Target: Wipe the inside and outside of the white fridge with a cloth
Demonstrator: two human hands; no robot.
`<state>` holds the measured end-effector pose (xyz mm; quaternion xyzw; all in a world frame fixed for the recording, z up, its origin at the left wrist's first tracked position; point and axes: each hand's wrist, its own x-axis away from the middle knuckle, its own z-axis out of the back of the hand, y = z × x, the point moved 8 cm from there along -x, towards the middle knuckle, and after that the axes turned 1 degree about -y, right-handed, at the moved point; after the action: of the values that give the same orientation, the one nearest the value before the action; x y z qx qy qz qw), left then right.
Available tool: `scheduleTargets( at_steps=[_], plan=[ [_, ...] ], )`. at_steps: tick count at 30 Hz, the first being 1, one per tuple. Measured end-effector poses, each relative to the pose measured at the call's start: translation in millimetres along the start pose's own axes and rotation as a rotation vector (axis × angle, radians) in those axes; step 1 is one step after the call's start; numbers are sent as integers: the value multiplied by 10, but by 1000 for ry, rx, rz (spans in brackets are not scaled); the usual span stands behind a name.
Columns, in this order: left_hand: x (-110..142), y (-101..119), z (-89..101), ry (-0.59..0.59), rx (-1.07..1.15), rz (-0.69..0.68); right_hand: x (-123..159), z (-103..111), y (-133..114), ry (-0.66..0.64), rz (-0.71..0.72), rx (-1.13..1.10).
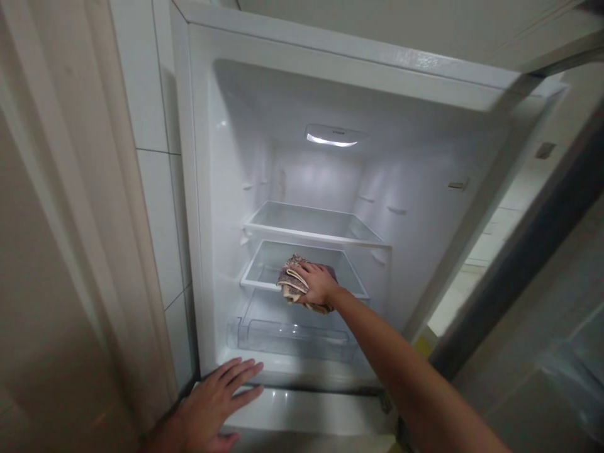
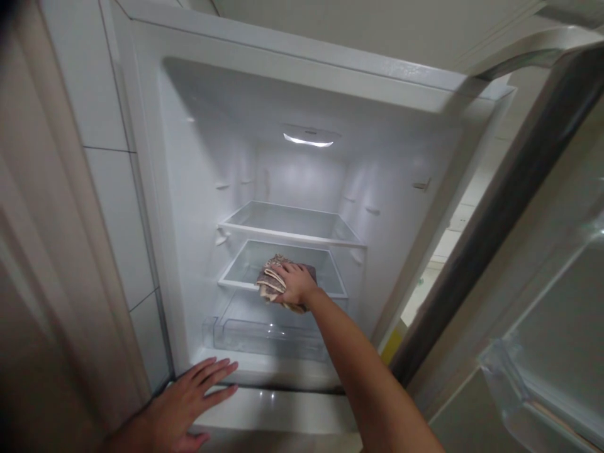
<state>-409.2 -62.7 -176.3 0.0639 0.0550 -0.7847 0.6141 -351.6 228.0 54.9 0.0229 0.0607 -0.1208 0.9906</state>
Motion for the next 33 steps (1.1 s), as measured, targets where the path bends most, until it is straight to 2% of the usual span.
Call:
scheduleTargets(
  at_steps=[4, 11, 15, 22, 27, 30, 33],
  plan=[
    [-2, 11, -4, 4, 19, -4, -188, -42, -117, -26, 34, -51],
    [-31, 24, 15, -84, 44, 16, -728, -42, -655, -54, 86, -177],
    [-31, 20, 2, -107, 74, 16, -1080, -46, -732, -77, 78, -198],
    [-13, 22, 11, -88, 64, -18, -1527, -131, -502, -59, 3, -210],
    [3, 58, 173, 8, -56, -72, -1738, -137, -264, -45, -119, -197],
    [6, 99, 261, 69, -159, -108, -1721, -108, 1, -35, -200, -183],
    [5, 116, 306, 143, -229, -119, -1517, -61, 403, -17, -283, -166]
  ],
)
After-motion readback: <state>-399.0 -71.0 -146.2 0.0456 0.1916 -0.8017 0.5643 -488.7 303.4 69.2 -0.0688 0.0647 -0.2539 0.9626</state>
